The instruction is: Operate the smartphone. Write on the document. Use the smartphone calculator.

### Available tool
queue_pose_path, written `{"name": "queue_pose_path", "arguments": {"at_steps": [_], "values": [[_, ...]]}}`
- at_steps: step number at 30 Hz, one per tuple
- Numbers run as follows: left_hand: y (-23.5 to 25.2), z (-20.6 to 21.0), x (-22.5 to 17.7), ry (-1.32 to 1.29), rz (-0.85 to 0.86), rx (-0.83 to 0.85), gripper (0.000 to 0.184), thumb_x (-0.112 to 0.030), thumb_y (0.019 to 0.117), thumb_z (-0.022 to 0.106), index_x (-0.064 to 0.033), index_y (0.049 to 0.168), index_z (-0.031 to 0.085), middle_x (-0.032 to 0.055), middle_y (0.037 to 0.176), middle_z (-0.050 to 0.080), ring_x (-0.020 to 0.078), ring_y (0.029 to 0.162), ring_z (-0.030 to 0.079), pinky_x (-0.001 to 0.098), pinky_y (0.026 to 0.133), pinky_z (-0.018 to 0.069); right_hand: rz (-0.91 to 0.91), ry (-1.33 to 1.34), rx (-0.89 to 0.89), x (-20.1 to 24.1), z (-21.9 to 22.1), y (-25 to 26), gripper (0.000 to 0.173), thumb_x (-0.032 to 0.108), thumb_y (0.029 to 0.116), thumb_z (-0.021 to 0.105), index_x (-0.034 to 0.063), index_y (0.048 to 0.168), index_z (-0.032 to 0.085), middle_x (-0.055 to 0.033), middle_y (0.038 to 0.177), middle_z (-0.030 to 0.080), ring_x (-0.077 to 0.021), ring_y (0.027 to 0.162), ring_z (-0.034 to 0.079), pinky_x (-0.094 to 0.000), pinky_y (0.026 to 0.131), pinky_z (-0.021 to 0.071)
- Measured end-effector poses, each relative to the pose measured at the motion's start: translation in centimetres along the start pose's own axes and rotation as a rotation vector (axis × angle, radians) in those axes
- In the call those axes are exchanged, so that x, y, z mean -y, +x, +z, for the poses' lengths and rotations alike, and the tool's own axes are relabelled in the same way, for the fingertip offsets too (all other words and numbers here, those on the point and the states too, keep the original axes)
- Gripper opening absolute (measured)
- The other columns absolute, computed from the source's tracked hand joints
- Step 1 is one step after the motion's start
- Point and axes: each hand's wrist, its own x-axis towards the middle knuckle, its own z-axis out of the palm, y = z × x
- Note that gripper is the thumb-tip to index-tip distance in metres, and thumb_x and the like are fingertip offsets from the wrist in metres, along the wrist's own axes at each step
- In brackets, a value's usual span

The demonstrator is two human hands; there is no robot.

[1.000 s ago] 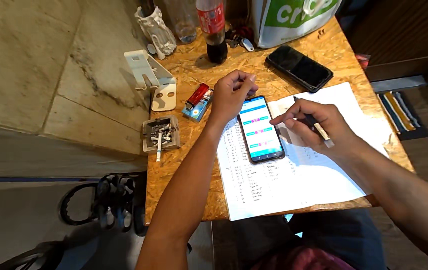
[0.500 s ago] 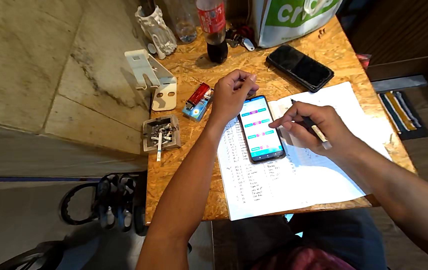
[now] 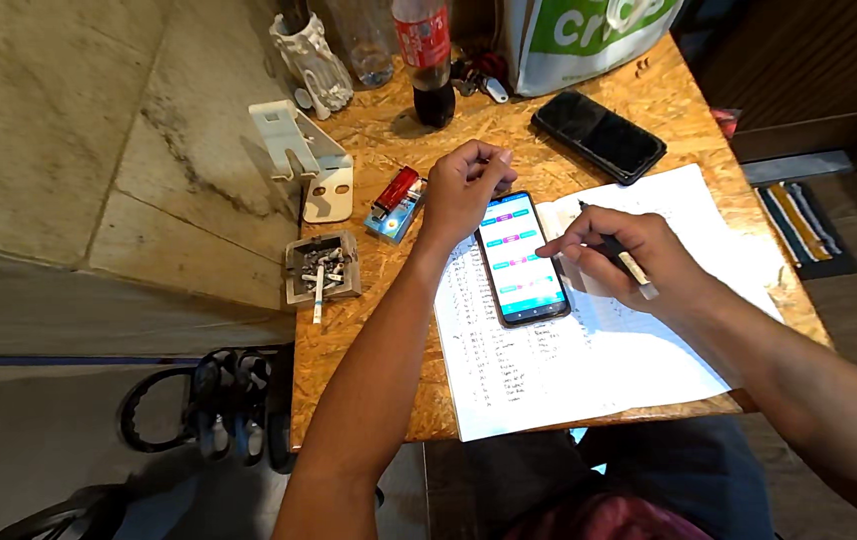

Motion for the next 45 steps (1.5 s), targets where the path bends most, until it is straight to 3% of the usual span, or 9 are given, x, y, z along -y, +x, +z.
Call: {"name": "queue_pose_path", "arguments": {"at_steps": [2, 8, 15, 21, 27, 32, 45], "values": [[0.00, 0.05, -0.05, 0.006, -0.001, 0.001, 0.019, -0.017, 0.1047, 0.060, 0.0005, 0.109, 0.066, 0.0102, 0.095, 0.077, 0.0206, 0.087, 0.077, 0.0381, 0.082, 0.0656, -0.012, 0.034, 0.003, -0.01, -0.15, -0.02, 0.011, 0.019, 0.1001, 0.056, 0.0110, 0.100, 0.065, 0.0036, 0.094, 0.075, -0.0006, 0.059, 0.058, -0.0189, 0.048, 0.0480], [0.01, 0.03, 0.03, -0.003, 0.003, -0.005, 0.018, -0.017, 0.1043, 0.061, 0.0004, 0.108, 0.066, 0.0102, 0.094, 0.077, 0.0207, 0.086, 0.077, 0.0380, 0.080, 0.0659, -0.062, 0.035, 0.059, -0.26, 0.04, -0.05, 0.011, 0.018, 0.0985, 0.056, 0.0114, 0.095, 0.065, 0.0059, 0.083, 0.071, 0.0007, 0.057, 0.055, -0.0178, 0.048, 0.0458], [0.02, 0.03, 0.00, -0.011, -0.003, -0.001, 0.019, -0.017, 0.1044, 0.061, 0.0005, 0.108, 0.066, 0.0102, 0.094, 0.077, 0.0209, 0.086, 0.077, 0.0380, 0.081, 0.0657, 0.001, 0.053, 0.010, -0.16, -0.04, 0.03, 0.011, 0.019, 0.1009, 0.055, 0.0112, 0.101, 0.064, 0.0035, 0.096, 0.075, -0.0009, 0.058, 0.057, -0.0191, 0.048, 0.0474], [0.01, 0.04, 0.02, -0.002, 0.004, -0.002, 0.017, -0.016, 0.1042, 0.061, 0.0003, 0.108, 0.066, 0.0100, 0.093, 0.077, 0.0204, 0.086, 0.077, 0.0374, 0.080, 0.0658, -0.062, 0.071, 0.067, -0.34, 0.05, -0.05, 0.011, 0.018, 0.0984, 0.056, 0.0112, 0.094, 0.064, 0.0057, 0.083, 0.071, 0.0001, 0.056, 0.055, -0.0181, 0.046, 0.0456], [0.03, 0.05, 0.07, -0.012, -0.004, 0.001, 0.018, -0.017, 0.1043, 0.061, 0.0002, 0.108, 0.066, 0.0102, 0.094, 0.077, 0.0207, 0.086, 0.077, 0.0376, 0.081, 0.0658, 0.018, 0.047, -0.010, -0.17, -0.09, 0.01, 0.010, 0.016, 0.1006, 0.055, 0.0109, 0.100, 0.063, 0.0020, 0.099, 0.075, -0.0018, 0.062, 0.062, -0.0189, 0.050, 0.0515], [-0.03, 0.05, -0.09, -0.007, -0.004, -0.001, 0.018, -0.016, 0.1042, 0.061, 0.0007, 0.108, 0.066, 0.0104, 0.094, 0.077, 0.0205, 0.086, 0.077, 0.0379, 0.082, 0.0655, -0.043, 0.161, 0.067, -0.05, -0.13, -0.09, 0.010, 0.016, 0.0989, 0.057, 0.0098, 0.097, 0.064, 0.0027, 0.087, 0.073, -0.0020, 0.055, 0.056, -0.0185, 0.045, 0.0456], [-0.03, 0.04, -0.14, 0.001, -0.010, -0.003, 0.018, -0.017, 0.1043, 0.061, 0.0000, 0.108, 0.066, 0.0100, 0.095, 0.077, 0.0201, 0.086, 0.077, 0.0370, 0.081, 0.0655, -0.079, 0.207, 0.103, -0.25, -0.11, -0.15, 0.011, 0.016, 0.0977, 0.055, 0.0096, 0.095, 0.064, 0.0023, 0.088, 0.074, -0.0016, 0.055, 0.056, -0.0182, 0.045, 0.0447]]}}
